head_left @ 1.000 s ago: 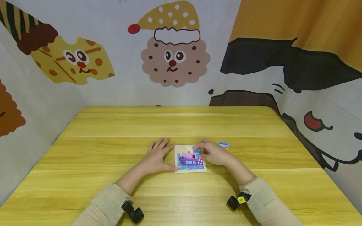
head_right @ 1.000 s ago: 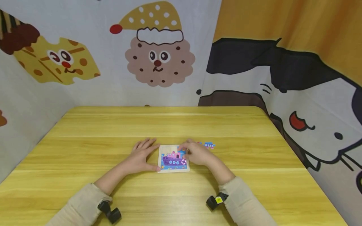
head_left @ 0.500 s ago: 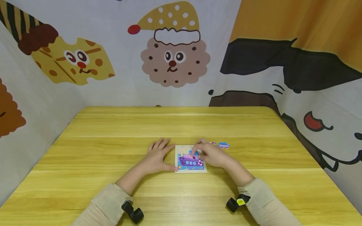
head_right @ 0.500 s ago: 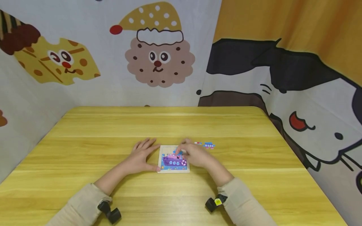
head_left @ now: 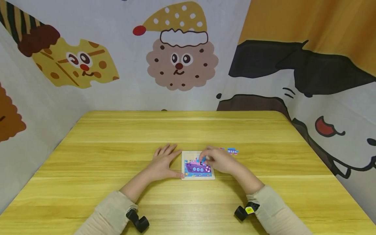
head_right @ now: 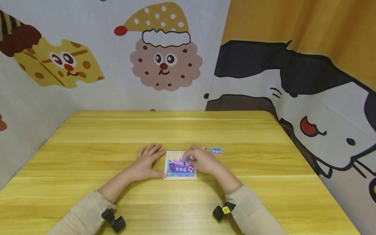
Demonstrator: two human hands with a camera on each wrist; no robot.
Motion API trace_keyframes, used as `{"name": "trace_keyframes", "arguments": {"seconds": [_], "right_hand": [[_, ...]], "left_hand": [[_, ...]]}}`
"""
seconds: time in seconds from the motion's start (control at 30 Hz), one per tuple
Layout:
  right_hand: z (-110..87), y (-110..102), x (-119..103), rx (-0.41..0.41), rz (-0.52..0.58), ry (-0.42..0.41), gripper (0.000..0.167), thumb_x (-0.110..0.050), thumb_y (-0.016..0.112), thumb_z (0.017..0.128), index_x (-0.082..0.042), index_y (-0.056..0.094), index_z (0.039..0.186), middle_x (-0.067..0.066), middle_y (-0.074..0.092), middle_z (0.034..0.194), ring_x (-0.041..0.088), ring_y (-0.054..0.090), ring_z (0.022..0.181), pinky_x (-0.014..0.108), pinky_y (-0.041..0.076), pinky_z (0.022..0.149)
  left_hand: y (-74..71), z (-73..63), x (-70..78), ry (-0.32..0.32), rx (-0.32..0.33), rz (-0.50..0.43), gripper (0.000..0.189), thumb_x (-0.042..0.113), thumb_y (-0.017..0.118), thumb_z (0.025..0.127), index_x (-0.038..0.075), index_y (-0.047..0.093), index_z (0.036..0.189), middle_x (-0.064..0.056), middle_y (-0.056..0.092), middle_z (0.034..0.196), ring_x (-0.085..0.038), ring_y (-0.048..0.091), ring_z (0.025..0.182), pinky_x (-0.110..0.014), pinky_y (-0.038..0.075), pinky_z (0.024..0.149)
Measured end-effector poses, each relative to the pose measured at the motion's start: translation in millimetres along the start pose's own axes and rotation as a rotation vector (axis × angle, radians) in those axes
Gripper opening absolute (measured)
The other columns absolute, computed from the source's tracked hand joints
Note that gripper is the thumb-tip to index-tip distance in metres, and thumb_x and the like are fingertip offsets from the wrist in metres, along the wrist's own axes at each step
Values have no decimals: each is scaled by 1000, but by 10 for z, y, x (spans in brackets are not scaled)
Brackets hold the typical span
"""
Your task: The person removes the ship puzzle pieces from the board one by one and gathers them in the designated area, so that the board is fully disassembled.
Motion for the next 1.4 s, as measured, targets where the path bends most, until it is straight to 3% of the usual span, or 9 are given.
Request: {"name": "trace_keyframes", "arguments": {"seconds": [0.2, 0.37, 0.5, 0.77, 1.1, 1.4], "right_hand": [[-5, 3, 1, 2, -3, 26, 31, -4, 67, 89, -20, 68, 115, -2, 61, 108, 10, 53, 78, 27, 47, 66], [-7, -8, -3, 10, -32, 18, 37, -5, 69, 88, -18, 65, 122, -3, 60, 102, 10, 53, 75, 26, 47, 61], [-6, -27, 4, 40, -30, 16, 36, -7, 72, 85, -20, 66, 118, -5, 60, 98, 9, 54, 78, 26, 47, 63], [-20, -98, 16, 61, 44, 58, 29, -9, 74, 84, -17, 69, 112, -8, 60, 83, 10, 49, 59, 26, 43, 51], [-39, -301, 102, 148, 184, 102, 19, -5, 73, 84, -13, 74, 101, -5, 65, 81, 17, 50, 66, 28, 41, 54], [-106, -528, 215, 166, 319, 230, 17, -4, 75, 82, -9, 74, 98, 1, 66, 77, 20, 51, 58, 24, 36, 47]], "left_hand": [[-8, -9, 11, 12, 1, -12, 99, 71, 66, 71, 15, 38, 148, -15, 19, 156, -38, 7, 142, -59, 1, 109], [-10, -11, 14, 17, 5, -9, 91, 69, 67, 72, 23, 43, 146, -15, 19, 156, -39, 7, 142, -60, 1, 109], [-13, -14, 21, 19, 6, -4, 87, 69, 67, 73, 25, 46, 144, -16, 19, 156, -39, 7, 142, -60, 1, 109], [-10, -26, 22, 15, -1, -19, 87, 70, 66, 73, 25, 46, 144, -15, 18, 156, -39, 6, 142, -60, 1, 109], [-4, -21, 8, 19, 7, -34, 87, 69, 67, 72, 23, 47, 143, -15, 18, 156, -38, 6, 143, -60, 1, 109], [1, -12, -5, 20, 11, -32, 88, 71, 66, 72, 24, 47, 144, -15, 19, 156, -38, 6, 143, -60, 0, 109]]}}
Point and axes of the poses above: each hand's wrist, its own z-axis towards the middle knuckle, its own y-axis out of the palm, x = y × z, the point moved 3 cm from there along z, towards the middle knuckle
